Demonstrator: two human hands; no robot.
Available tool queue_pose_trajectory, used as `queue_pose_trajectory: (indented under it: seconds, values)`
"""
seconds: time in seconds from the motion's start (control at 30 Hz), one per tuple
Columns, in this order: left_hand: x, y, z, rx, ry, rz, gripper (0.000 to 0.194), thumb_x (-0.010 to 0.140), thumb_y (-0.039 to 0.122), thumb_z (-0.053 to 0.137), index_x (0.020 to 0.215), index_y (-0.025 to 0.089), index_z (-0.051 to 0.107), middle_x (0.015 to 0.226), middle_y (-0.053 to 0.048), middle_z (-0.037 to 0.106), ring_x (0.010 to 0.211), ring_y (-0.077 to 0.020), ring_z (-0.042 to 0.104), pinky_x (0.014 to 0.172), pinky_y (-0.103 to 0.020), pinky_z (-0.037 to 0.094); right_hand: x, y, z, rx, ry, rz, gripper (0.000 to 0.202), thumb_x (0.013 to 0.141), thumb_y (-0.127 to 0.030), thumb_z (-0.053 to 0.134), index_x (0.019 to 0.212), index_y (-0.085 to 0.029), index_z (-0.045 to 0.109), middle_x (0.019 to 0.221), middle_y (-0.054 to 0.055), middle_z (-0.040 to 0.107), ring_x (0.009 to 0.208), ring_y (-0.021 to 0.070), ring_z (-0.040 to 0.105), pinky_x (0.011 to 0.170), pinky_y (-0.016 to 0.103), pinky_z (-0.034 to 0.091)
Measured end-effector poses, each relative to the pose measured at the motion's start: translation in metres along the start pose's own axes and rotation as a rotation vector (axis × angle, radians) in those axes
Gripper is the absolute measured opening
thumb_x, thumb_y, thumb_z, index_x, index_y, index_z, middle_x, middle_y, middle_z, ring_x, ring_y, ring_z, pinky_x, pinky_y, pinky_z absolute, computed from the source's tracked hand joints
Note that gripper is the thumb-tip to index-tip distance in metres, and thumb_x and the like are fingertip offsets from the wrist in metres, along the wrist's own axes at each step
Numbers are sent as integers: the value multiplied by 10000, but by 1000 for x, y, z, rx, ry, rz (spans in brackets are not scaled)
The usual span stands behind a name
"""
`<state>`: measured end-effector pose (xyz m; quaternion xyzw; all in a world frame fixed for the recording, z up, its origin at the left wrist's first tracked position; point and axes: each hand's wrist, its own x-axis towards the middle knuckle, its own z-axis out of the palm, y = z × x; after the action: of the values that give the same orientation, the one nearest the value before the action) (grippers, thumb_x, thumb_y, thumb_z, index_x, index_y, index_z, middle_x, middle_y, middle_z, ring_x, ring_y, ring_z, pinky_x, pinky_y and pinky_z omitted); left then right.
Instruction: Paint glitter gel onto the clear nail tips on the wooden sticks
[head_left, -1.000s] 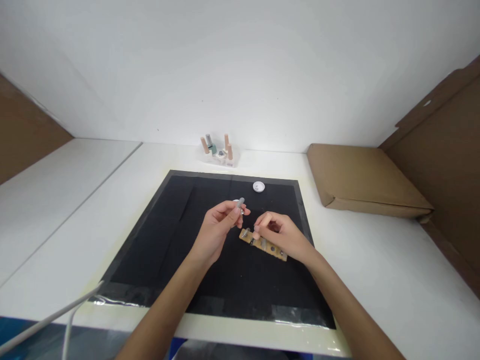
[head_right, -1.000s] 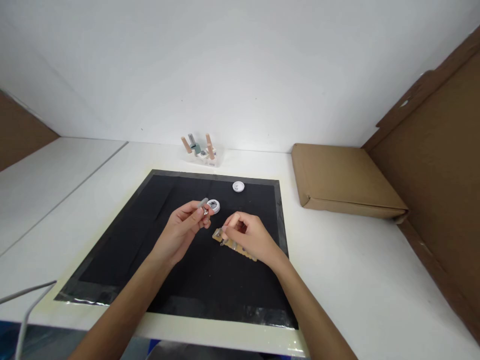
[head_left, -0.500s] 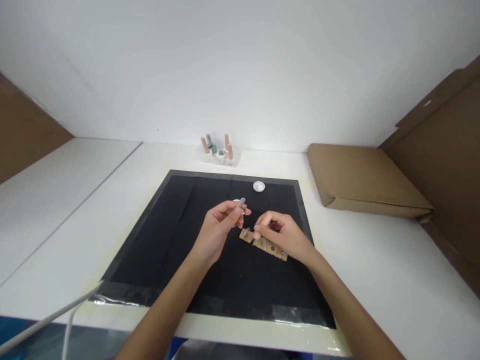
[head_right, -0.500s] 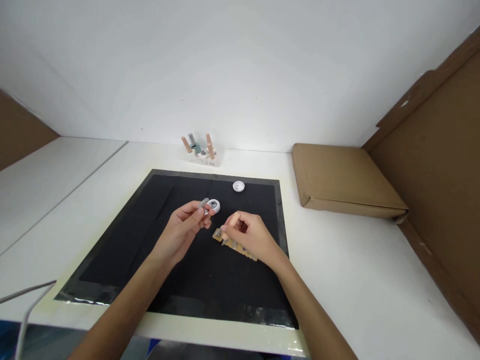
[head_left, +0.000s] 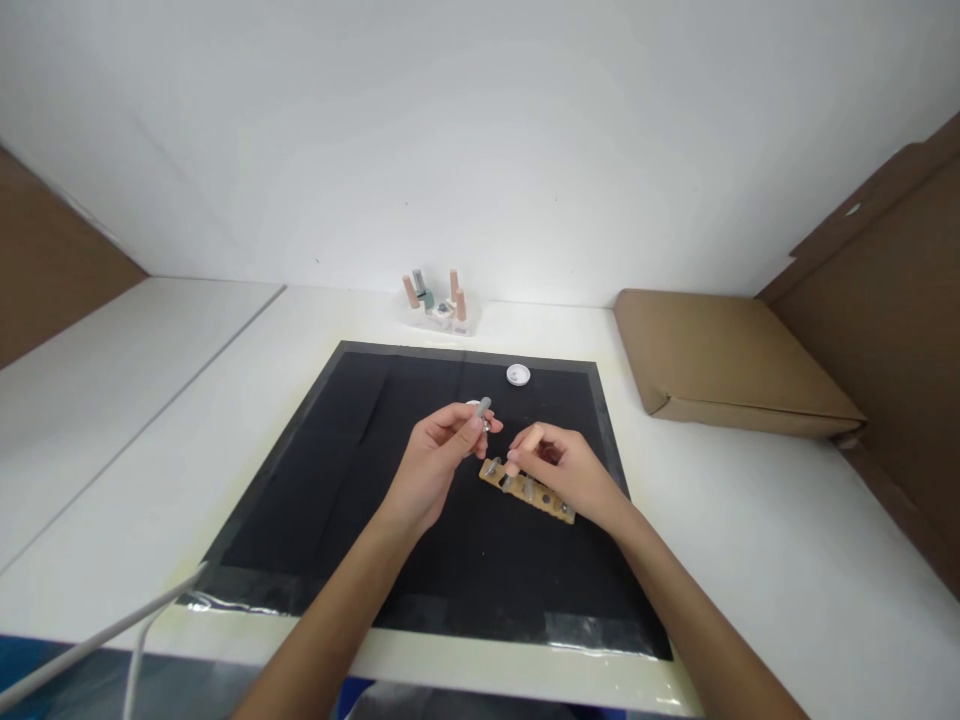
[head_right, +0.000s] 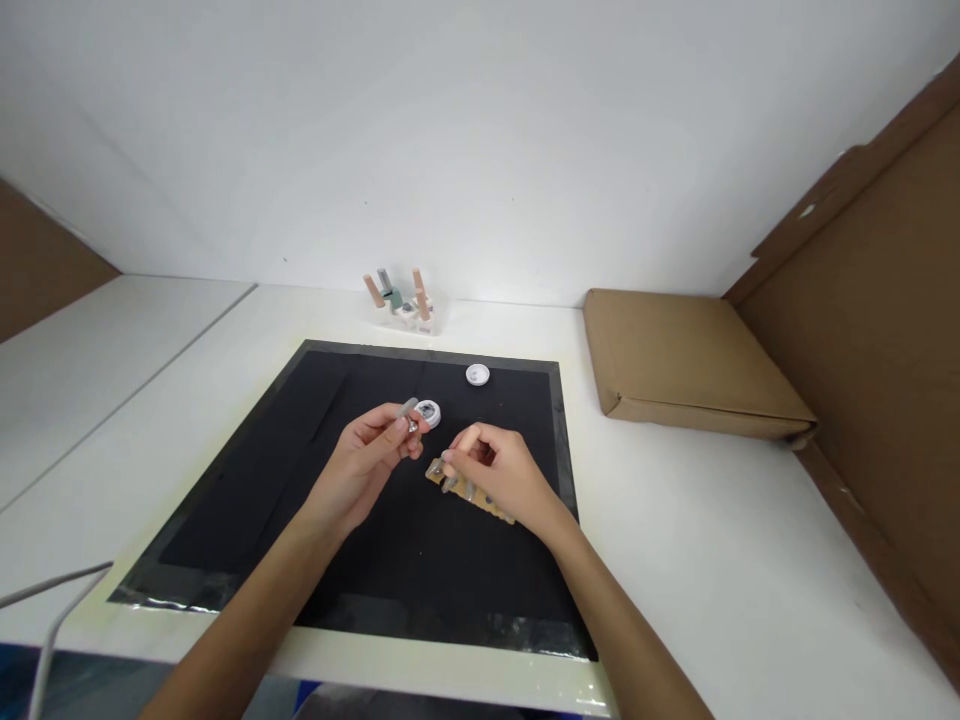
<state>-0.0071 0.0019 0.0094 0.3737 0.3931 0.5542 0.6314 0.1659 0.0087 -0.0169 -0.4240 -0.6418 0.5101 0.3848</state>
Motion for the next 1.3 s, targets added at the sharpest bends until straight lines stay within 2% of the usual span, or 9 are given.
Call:
queue_pose_trajectory:
  seconds: [0.3, 0.37, 0.5, 0.6, 0.97, 1.3]
  values:
    - [0, -1, -2, -7, -10, 3, 198, 663, 316, 793, 735, 143, 731, 718, -29, 694, 555, -78, 493, 584, -224, 421, 5, 11, -6, -11, 184, -9, 270, 825, -372, 631, 627, -197, 578, 763, 42, 685, 723, 176, 600, 679, 304, 452]
    - [1, -1, -2, -3, -15, 6, 185, 674, 312, 787, 734, 146, 732, 721, -24, 692, 559, -74, 493, 586, -217, 420, 5, 9, -9, 6, 158, -7, 275, 823, -386, 632, 629, -199, 581, 757, 40, 680, 728, 176, 599, 670, 300, 451]
    - [1, 0, -2, 8, -19, 8, 186, 675, 314, 786, 726, 144, 729, 730, -26, 683, 562, -76, 492, 587, -222, 421, 2, 3, -12, 46, -16, -7, 286, 828, -389, 630, 623, -192, 601, 768, 36, 668, 729, 167, 606, 645, 284, 451]
    - [0, -1, -2, 12, -15, 6, 190, 671, 317, 785, 729, 146, 728, 735, -30, 682, 559, -80, 487, 590, -234, 421, 1, 2, -11, 23, -74, -6, 266, 829, -355, 636, 627, -181, 620, 817, 42, 661, 725, 158, 607, 632, 275, 452]
    - [0, 0, 0, 11, -6, -1, 195, 664, 322, 791, 724, 146, 731, 716, -26, 682, 557, -79, 489, 583, -226, 416, 5, 11, -14, -8, 18, 1, 238, 822, -246, 594, 592, -187, 569, 744, 26, 650, 725, 160, 595, 654, 279, 433]
    - [1, 0, 0, 7, -13, -17, 209, 658, 324, 797, 730, 139, 730, 716, -26, 681, 556, -76, 490, 585, -222, 415, 6, 11, -20, -23, 131, 20, 264, 814, -274, 597, 575, -198, 515, 682, 12, 636, 681, 155, 570, 629, 276, 414]
